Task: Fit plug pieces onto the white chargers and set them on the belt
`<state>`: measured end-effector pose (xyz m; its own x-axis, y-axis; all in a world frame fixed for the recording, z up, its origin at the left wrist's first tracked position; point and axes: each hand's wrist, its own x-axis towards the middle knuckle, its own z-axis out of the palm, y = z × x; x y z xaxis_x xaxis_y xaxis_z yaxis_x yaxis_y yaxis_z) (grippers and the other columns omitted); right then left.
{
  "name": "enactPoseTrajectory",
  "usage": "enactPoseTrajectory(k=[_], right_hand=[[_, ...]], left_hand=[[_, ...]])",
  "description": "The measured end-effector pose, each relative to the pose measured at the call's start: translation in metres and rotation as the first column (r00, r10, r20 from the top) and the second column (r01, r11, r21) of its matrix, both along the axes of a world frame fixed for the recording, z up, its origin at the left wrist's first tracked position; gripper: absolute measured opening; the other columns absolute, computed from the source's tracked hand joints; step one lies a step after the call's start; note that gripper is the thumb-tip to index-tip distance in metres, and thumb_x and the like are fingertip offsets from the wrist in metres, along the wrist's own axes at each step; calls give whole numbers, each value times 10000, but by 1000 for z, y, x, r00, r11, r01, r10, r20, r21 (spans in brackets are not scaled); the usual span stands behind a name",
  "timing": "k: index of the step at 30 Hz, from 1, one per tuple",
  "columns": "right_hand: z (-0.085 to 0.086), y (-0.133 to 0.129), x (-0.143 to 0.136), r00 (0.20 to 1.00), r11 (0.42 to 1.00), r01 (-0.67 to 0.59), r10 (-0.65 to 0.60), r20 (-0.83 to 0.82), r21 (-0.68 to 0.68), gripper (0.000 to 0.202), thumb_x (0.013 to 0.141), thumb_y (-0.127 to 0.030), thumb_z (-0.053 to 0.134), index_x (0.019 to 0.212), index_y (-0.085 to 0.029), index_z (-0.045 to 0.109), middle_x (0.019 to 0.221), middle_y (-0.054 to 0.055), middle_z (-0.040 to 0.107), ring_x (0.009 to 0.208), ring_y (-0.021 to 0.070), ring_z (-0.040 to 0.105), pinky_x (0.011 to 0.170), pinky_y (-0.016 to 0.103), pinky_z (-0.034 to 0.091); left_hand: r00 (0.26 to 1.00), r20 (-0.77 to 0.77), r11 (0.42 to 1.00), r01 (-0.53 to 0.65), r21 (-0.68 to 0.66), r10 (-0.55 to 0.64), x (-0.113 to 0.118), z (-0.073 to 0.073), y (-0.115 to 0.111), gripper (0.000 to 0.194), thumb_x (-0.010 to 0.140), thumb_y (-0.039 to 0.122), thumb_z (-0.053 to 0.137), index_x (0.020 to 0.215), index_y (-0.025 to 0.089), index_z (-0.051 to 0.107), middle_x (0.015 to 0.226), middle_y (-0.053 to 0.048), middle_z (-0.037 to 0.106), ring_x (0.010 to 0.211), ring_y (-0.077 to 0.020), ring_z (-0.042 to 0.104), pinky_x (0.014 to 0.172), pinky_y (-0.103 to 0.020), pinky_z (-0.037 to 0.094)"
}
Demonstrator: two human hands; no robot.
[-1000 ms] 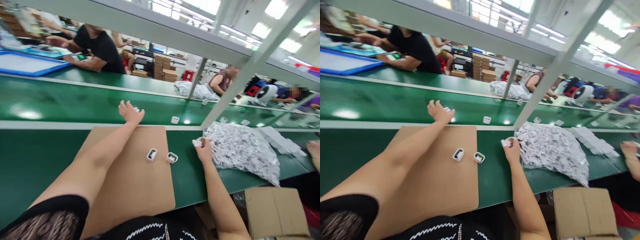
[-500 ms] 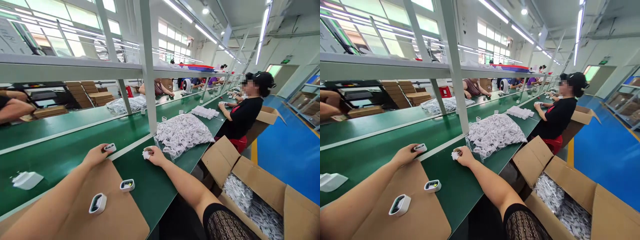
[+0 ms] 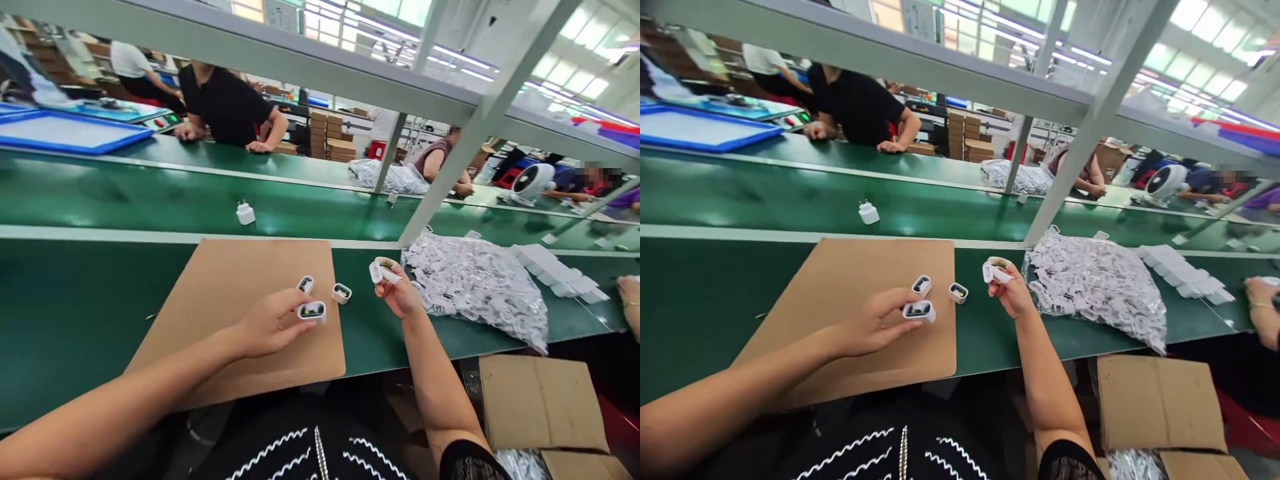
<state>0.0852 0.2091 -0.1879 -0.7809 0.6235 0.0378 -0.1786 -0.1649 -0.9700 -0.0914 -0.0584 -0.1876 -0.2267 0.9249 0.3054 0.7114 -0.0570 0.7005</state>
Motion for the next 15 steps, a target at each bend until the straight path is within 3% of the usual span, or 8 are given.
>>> enactPoseTrajectory(k=[3, 6, 8, 10, 12, 15], right_hand=[[8, -27, 2, 996, 998, -66, 65, 54, 11, 402, 717, -490, 821, 1016, -261, 678, 739, -33, 669, 473, 103, 503, 464, 267, 493], [6, -53, 6, 991, 995, -93, 88, 105, 40, 429, 693, -448, 883, 1040, -254, 720, 875, 13, 725, 592, 139, 626, 588, 321, 595], [3, -68, 9, 988, 993, -89, 77, 133, 84, 485, 673, -414, 914, 1095, -255, 736, 970, 44, 743, 711, 181, 685, 690, 369, 630], [1, -82, 11, 984, 977, -55, 18, 176, 206, 441, 714, -408, 895, 1101, -257, 747, 969, 53, 742, 742, 194, 683, 691, 373, 623], [0, -94, 11, 974, 889, -2, -101, 203, 457, 294, 789, -400, 843, 1037, -262, 767, 925, 46, 720, 743, 189, 654, 671, 353, 596], [0, -108, 7, 971, 619, -31, -166, 169, 785, 124, 887, -313, 752, 1003, -274, 773, 964, 46, 693, 833, 201, 650, 728, 348, 574]], left_hand=[[992, -80, 996, 94, -6, -94, 9, -27, 0, 230, 936, 382, 619, 1096, 225, 671, 990, -89, 737, 890, -248, 677, 799, -365, 524], [990, -108, 995, 95, 4, -94, 9, -46, 8, 215, 932, 353, 616, 1078, 204, 664, 952, -99, 720, 857, -250, 659, 770, -365, 504], [996, -51, 996, 81, 25, -79, 7, -54, 11, 266, 916, 368, 657, 1120, 198, 658, 1020, -109, 719, 920, -259, 664, 830, -375, 509], [995, 55, 996, 77, 37, -79, 5, -58, 12, 366, 882, 419, 728, 1165, 198, 655, 1088, -108, 717, 972, -260, 664, 880, -379, 511], [984, 157, 996, 82, 36, -86, 2, -61, 12, 384, 866, 462, 759, 1129, 194, 683, 1054, -97, 718, 949, -247, 660, 869, -369, 512], [967, 232, 994, 95, 48, -104, -2, -65, 13, 298, 882, 462, 748, 984, 183, 726, 924, -79, 704, 885, -230, 647, 832, -356, 503]])
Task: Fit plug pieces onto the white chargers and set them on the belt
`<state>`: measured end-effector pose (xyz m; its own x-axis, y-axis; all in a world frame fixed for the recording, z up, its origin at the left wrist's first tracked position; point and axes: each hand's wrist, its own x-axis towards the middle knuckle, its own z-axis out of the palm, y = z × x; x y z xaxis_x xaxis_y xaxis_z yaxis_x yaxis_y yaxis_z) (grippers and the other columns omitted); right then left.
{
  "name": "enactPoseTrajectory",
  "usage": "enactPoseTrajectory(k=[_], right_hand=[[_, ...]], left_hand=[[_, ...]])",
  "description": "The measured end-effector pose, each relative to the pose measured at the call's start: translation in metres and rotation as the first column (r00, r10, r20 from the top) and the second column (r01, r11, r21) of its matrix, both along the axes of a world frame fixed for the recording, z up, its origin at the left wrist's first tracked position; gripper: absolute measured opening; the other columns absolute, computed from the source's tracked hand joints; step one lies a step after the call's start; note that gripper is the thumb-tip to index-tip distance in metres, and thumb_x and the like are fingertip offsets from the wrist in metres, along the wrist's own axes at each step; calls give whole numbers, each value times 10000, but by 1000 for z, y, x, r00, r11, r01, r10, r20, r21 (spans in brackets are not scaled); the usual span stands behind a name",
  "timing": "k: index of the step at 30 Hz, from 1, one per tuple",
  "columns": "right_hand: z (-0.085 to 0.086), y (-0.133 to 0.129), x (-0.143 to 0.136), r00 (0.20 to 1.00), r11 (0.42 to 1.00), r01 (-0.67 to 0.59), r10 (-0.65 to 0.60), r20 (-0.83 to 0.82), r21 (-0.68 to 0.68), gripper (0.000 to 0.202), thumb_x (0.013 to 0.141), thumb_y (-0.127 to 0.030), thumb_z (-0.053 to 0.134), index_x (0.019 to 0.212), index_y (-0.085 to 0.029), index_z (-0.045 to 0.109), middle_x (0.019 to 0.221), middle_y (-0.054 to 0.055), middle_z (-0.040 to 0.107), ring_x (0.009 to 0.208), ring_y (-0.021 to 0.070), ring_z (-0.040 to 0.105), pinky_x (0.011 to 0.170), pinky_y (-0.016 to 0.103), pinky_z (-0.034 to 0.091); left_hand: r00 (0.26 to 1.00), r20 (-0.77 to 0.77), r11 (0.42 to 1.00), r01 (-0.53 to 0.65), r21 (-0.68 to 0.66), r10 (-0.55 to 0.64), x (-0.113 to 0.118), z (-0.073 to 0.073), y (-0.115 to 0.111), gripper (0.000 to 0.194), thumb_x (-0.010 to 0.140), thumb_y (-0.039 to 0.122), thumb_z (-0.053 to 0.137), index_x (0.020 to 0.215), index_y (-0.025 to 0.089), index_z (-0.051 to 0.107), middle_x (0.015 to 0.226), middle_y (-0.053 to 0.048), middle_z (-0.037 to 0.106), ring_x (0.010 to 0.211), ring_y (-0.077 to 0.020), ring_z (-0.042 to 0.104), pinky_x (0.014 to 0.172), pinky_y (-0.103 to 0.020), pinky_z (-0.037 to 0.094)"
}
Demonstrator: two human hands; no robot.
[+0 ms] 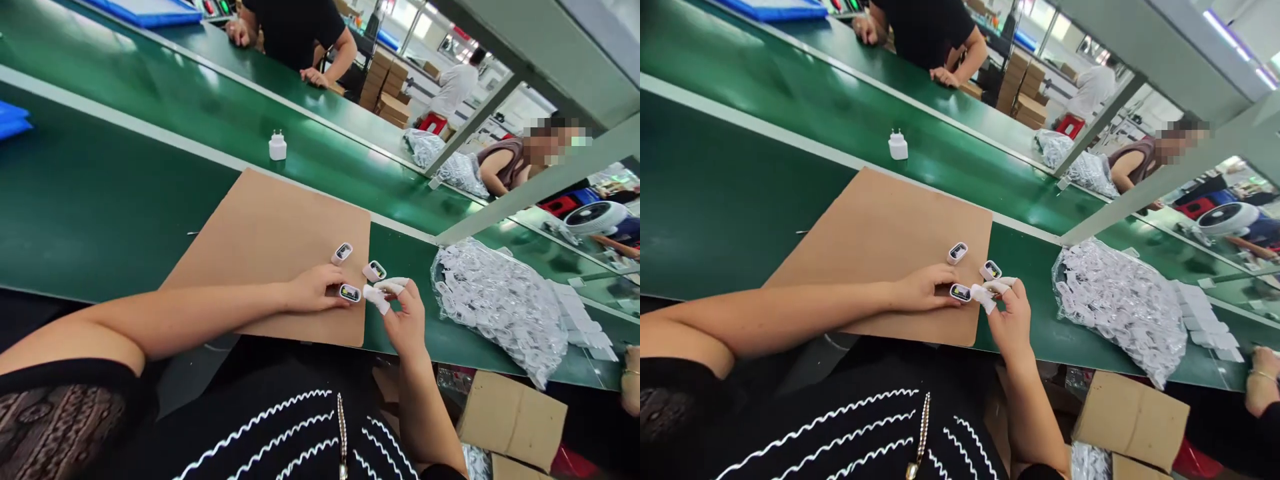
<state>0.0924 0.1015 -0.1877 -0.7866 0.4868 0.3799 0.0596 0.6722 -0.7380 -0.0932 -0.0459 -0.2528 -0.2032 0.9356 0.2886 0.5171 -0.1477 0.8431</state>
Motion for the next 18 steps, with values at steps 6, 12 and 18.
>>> enactPoseTrajectory(k=[6, 12, 18], right_hand=[[-10, -11, -13, 978, 898, -176, 112, 177, 403, 338, 941, -118, 551, 1191, -252, 734, 944, 77, 666, 894, 241, 654, 753, 352, 546], [-11, -15, -24, 961, 790, -250, 131, 244, 560, 248, 872, -50, 546, 941, -224, 709, 833, 60, 576, 800, 234, 562, 677, 331, 478], [-7, -17, -33, 955, 772, -273, 146, 258, 574, 259, 781, 8, 512, 783, -228, 618, 811, 51, 542, 794, 229, 536, 706, 334, 479]], left_hand=[[999, 25, 999, -39, 29, 38, 0, -6, 1, 248, 863, 420, 770, 883, 176, 733, 869, -66, 687, 813, -207, 629, 760, -331, 483], [1000, 13, 999, -27, 38, 26, -1, -9, 3, 229, 879, 389, 742, 811, 172, 705, 839, -60, 674, 794, -200, 614, 729, -322, 464], [999, 14, 998, -47, 42, 46, -1, -8, 2, 231, 861, 385, 762, 792, 175, 693, 816, -51, 659, 782, -199, 603, 720, -320, 457]])
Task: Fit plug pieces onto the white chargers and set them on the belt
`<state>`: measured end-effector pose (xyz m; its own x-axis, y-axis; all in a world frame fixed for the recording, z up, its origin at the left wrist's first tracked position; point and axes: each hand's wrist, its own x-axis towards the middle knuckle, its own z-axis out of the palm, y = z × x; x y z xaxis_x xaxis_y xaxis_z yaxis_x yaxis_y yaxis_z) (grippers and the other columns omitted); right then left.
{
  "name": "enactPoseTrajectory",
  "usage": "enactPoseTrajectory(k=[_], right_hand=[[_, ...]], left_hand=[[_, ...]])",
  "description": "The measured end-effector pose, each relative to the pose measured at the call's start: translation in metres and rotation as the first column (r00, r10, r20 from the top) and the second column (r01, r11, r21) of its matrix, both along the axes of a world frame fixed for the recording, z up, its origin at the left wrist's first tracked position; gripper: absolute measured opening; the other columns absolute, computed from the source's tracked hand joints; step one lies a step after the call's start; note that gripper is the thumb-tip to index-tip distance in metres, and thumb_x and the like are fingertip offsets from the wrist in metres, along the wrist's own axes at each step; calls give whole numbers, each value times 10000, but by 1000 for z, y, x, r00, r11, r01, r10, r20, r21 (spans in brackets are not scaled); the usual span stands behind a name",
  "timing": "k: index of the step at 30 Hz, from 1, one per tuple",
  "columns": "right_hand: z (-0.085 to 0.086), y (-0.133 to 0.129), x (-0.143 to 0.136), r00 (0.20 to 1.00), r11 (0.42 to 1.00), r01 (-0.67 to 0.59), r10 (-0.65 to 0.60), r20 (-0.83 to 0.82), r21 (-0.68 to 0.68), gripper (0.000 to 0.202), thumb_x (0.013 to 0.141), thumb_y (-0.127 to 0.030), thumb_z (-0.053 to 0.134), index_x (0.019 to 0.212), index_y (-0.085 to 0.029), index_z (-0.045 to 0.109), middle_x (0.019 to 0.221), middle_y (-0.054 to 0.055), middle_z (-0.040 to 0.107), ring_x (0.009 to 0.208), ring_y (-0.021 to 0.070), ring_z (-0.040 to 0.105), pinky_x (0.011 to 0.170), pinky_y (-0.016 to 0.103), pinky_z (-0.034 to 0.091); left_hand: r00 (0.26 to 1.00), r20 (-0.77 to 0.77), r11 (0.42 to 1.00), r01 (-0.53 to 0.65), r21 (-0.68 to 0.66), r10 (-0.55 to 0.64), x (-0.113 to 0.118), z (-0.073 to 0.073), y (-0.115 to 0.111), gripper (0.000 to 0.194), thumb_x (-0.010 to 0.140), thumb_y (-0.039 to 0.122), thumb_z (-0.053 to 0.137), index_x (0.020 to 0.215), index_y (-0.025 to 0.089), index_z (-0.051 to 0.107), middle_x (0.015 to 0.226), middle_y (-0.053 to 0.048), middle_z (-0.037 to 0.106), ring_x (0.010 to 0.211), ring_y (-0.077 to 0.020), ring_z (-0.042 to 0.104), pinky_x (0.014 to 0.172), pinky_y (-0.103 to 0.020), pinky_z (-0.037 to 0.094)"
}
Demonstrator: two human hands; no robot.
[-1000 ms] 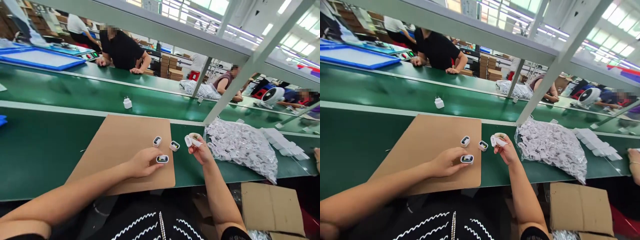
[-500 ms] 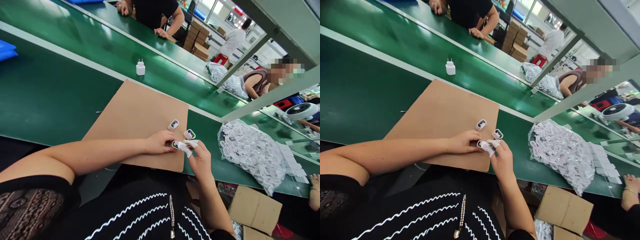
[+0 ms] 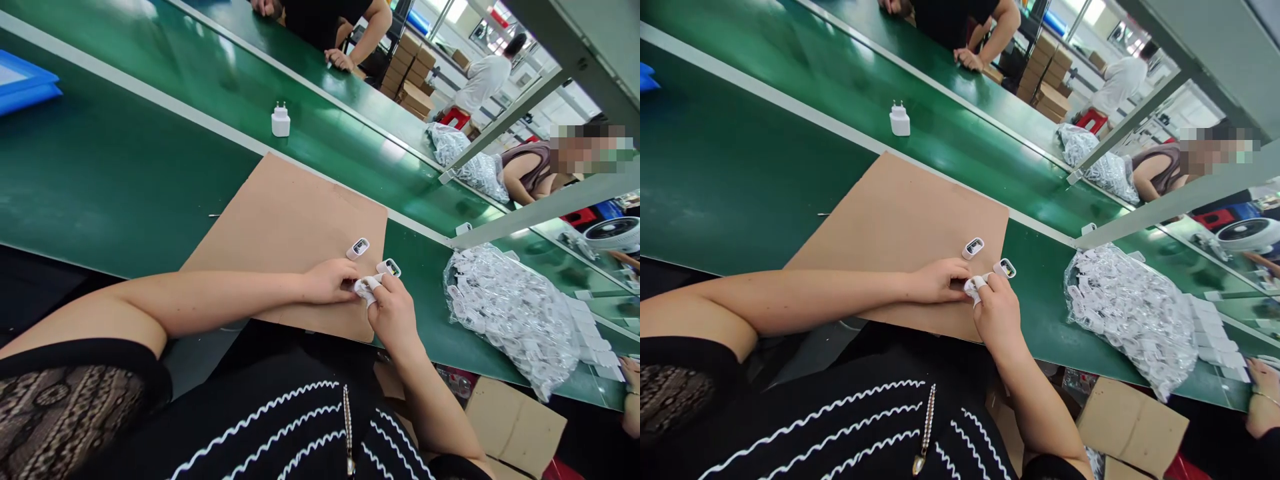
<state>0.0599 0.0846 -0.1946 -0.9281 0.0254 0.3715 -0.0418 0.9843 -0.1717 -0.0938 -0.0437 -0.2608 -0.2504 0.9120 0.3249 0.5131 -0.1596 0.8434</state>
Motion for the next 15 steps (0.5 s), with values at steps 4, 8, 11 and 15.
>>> enactPoseTrajectory(k=[4, 8, 11, 15], right_hand=[[-3, 8, -3, 999, 1000, 16, -16, 35, -14, 213, 777, -25, 546, 738, -218, 628, 772, 43, 533, 724, 210, 527, 617, 312, 442], [-6, 7, -1, 997, 978, 80, -75, 36, -195, 177, 859, -120, 593, 877, -218, 739, 792, 47, 585, 747, 209, 568, 656, 316, 479], [-4, 12, 4, 997, 845, 72, -54, 50, -529, 372, 865, -258, 711, 1236, -256, 721, 909, 42, 680, 780, 201, 620, 734, 335, 536], [-6, 70, 12, 938, 593, 92, -322, -131, -800, 538, 893, -423, 711, 1397, -256, 625, 1175, 88, 722, 894, 214, 674, 834, 382, 568]], left_hand=[[1000, 19, 1000, 1, 1, -1, 1, 4, -1, 234, 859, 389, 773, 790, 180, 695, 821, -46, 659, 794, -201, 616, 743, -318, 472], [1000, 18, 1000, -8, -17, 9, 2, 7, 0, 218, 852, 370, 778, 793, 179, 691, 811, -34, 651, 795, -192, 614, 766, -308, 481], [1000, -1, 995, -1, -101, 1, 3, 20, -6, 188, 830, 337, 788, 805, 171, 704, 827, -38, 662, 792, -188, 615, 733, -288, 468], [991, 35, 968, 130, -214, -126, -5, 63, -31, 254, 802, 409, 816, 819, 171, 730, 838, -37, 691, 756, -171, 620, 682, -267, 460]])
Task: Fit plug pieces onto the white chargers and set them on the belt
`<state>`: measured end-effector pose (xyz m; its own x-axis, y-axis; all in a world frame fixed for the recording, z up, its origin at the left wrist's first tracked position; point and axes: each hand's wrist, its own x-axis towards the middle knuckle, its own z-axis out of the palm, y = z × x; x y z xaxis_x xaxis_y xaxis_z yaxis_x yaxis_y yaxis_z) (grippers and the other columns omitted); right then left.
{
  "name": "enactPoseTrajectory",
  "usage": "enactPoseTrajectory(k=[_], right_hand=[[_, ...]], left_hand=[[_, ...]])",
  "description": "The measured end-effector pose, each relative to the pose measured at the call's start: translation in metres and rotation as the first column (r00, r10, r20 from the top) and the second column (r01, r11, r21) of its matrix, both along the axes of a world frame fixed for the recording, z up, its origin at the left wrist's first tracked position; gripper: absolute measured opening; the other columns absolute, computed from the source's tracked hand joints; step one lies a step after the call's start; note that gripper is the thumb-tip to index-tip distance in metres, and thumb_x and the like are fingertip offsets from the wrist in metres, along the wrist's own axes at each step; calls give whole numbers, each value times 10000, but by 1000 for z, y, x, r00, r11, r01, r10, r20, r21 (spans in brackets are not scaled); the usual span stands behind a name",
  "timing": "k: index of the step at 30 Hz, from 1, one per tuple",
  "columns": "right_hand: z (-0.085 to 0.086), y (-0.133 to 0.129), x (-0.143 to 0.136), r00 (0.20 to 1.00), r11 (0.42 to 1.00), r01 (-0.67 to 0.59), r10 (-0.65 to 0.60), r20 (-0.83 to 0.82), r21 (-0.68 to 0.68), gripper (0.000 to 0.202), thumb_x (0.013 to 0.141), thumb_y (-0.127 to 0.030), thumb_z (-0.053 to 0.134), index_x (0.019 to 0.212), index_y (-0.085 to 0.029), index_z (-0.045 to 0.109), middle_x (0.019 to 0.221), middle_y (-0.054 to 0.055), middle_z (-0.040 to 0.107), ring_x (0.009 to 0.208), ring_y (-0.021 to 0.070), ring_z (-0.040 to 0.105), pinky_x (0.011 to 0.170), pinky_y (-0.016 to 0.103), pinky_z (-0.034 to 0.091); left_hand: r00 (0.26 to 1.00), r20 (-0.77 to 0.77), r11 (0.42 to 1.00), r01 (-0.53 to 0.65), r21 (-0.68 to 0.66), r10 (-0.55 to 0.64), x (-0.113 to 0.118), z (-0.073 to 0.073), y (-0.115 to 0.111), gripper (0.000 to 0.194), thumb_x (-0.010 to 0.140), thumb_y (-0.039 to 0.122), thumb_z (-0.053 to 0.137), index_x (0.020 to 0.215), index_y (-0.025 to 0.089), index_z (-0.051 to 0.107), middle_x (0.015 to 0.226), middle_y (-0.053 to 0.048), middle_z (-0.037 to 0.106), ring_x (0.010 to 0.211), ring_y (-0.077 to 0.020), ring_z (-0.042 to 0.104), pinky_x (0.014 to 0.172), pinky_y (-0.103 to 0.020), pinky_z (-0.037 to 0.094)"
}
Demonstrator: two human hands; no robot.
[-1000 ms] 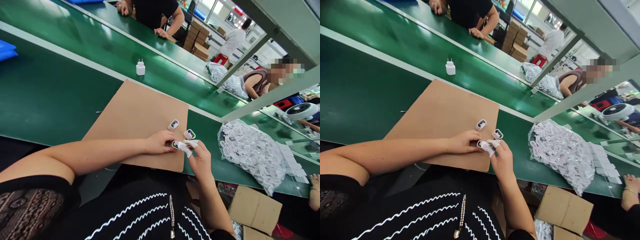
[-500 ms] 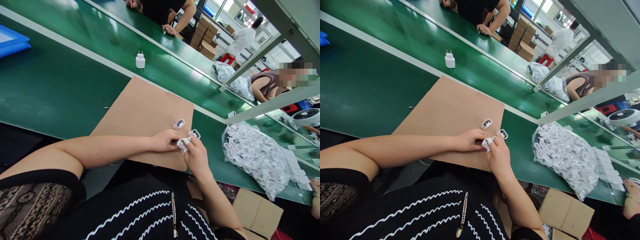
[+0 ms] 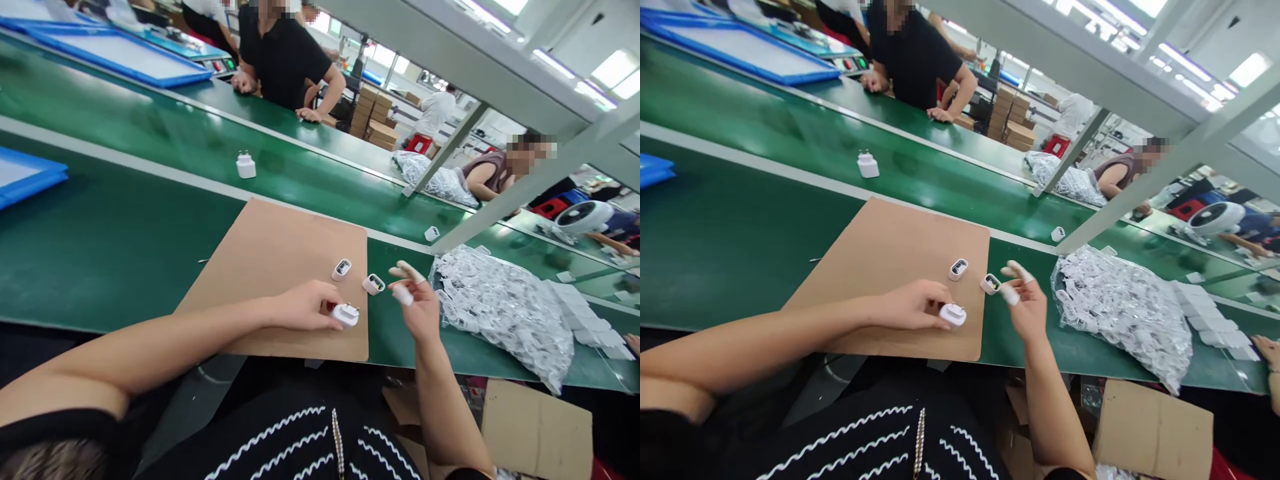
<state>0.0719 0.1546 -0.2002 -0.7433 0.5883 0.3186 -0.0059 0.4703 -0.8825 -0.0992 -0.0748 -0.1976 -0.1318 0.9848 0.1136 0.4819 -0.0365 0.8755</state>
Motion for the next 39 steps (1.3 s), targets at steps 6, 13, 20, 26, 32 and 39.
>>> enactPoseTrajectory(k=[6, 13, 20, 26, 32, 39], right_hand=[[-10, 135, 24, 577, 674, 520, -730, 366, 525, 466, 922, -190, 480, 1333, -78, 670, 1241, 207, 683, 1192, 312, 617, 1069, 463, 471], [-18, 164, 24, 327, 597, 359, -801, 502, 718, 476, 916, -336, 607, 1346, -137, 654, 1482, 220, 481, 1356, 434, 461, 1074, 564, 425], [-12, 185, 12, 235, 573, 329, -819, 523, 751, 472, 863, -360, 630, 1270, -129, 695, 1391, 220, 518, 1118, 373, 628, 991, 547, 476], [-3, 171, 19, 401, 554, 425, -825, 399, 716, 490, 909, -286, 484, 1318, -89, 667, 1316, 226, 637, 1295, 387, 511, 1066, 527, 421], [5, 80, 19, 979, 939, 205, -190, 79, -278, 564, 834, -609, 689, 1232, -210, 711, 1154, 121, 736, 998, 280, 695, 840, 398, 538], [15, -16, 11, 996, 918, -48, 73, 48, -393, 480, 828, -587, 776, 1129, -213, 778, 983, 77, 755, 711, 152, 568, 566, 272, 436]], left_hand=[[922, -28, 922, -387, -35, 386, -83, 44, -4, 448, 772, 557, 788, 1045, 203, 782, 876, -40, 728, 781, -195, 623, 691, -285, 481], [503, -266, 511, -858, -44, 822, -222, -11, 63, 362, 802, 436, 751, 1060, 183, 779, 1036, -76, 771, 938, -266, 681, 792, -305, 481], [408, -327, 399, -912, -98, 852, -293, -46, 105, 380, 831, 375, 686, 1131, 150, 741, 1192, -158, 732, 1121, -334, 653, 954, -386, 497], [269, -309, 328, -931, 159, 912, -254, -36, 88, 859, 805, 460, 754, 1536, 143, 435, 1656, -210, 334, 1534, -455, 239, 1256, -604, 218], [931, -358, 997, -60, 42, 72, -124, -22, 46, 952, 871, 528, 677, 1667, 287, 213, 1735, -66, 225, 1588, -350, 205, 1279, -488, 261], [959, -282, 998, 12, 56, 4, -54, -34, 44, 461, 951, 415, 607, 1361, 207, 639, 1354, -148, 605, 1280, -304, 565, 1105, -431, 468]])
